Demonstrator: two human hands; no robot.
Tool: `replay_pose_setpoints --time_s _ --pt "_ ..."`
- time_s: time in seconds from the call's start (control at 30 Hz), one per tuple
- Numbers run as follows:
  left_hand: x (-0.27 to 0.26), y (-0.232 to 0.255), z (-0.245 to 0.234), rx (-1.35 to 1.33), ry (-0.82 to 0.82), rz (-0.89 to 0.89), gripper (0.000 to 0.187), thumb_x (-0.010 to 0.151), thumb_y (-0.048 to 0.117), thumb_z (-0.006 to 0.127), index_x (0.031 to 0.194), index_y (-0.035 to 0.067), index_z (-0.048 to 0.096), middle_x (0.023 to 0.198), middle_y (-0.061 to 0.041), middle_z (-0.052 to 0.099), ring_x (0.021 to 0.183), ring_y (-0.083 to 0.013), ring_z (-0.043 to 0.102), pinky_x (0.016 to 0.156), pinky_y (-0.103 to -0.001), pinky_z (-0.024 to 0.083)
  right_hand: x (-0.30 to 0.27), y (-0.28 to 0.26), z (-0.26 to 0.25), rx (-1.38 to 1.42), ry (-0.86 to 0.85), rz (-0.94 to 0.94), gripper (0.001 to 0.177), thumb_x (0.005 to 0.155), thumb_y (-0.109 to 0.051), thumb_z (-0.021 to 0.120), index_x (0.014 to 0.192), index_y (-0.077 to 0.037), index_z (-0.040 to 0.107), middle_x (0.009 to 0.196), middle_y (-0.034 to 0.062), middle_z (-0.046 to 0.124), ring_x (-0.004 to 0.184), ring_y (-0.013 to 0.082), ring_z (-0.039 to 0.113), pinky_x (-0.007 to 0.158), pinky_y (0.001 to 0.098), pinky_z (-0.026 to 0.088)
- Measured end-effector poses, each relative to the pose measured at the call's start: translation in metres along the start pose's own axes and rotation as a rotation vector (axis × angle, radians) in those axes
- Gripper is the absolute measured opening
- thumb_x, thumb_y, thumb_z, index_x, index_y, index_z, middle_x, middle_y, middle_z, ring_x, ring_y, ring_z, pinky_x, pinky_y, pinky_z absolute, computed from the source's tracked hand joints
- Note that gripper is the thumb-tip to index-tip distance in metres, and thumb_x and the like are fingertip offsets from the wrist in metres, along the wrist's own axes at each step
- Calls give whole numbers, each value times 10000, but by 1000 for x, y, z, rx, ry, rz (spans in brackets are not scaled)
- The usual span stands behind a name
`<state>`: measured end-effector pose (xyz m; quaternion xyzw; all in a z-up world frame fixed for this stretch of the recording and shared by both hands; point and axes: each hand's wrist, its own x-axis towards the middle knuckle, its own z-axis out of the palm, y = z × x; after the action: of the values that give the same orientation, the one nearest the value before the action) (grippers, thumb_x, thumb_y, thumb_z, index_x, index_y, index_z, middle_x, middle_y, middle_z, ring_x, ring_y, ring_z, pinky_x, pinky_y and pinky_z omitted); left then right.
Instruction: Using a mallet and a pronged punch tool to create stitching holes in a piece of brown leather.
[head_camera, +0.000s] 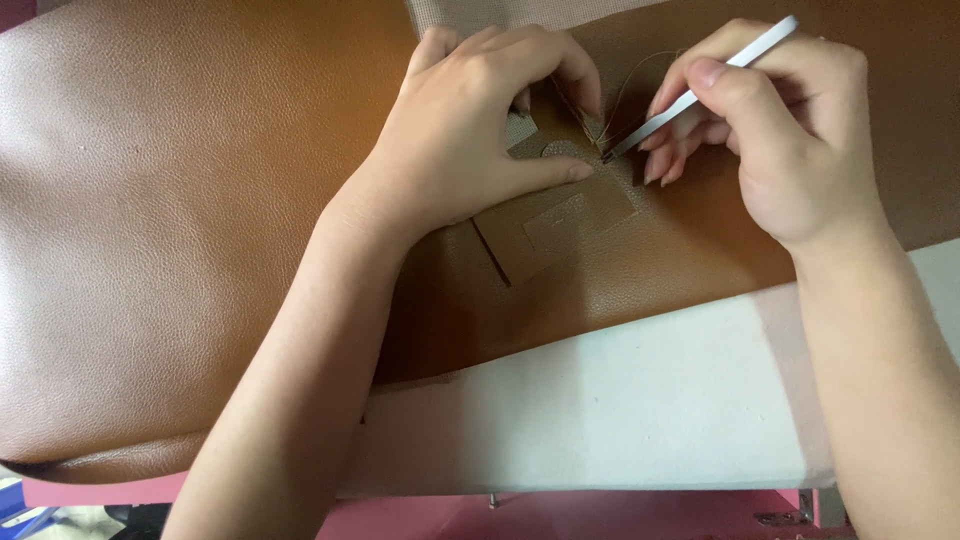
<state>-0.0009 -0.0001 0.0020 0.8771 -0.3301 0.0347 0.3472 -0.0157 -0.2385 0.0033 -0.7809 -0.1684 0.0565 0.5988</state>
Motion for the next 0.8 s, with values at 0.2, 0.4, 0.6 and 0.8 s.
replay_pose_setpoints --time_s 0.2,0.4,0.6,0.8 --pt "1 0 0 20 -3 -1 359 781 315 863 1022 249 605 1014 125 688 904 -133 633 877 -410 323 2 1 -1 37 -11 -17 250 1130 10 428 976 148 569 823 269 612 663 307 672 600 311 549" --pt "-1 5 -2 -14 -8 -12 340 787 279 859 1005 235 602 998 131 675 856 -111 625 900 -389 318 0 0 -1 48 7 11 257 1135 -2 447 969 138 584 872 247 626 662 303 685 592 307 561" --pt "0 3 -2 23 -33 -25 381 786 319 885 1038 252 607 1039 131 664 858 -148 575 888 -390 322 1 1 -1 41 -15 -22 271 1138 -19 442 967 128 593 829 245 637 642 285 687 574 288 555" --pt "0 4 -2 45 -36 -34 382 800 330 903 1030 245 610 1010 136 664 850 -151 566 918 -395 317 2 2 -2 41 -8 -2 270 1135 -43 452 989 115 615 848 234 648 665 281 700 619 291 593"
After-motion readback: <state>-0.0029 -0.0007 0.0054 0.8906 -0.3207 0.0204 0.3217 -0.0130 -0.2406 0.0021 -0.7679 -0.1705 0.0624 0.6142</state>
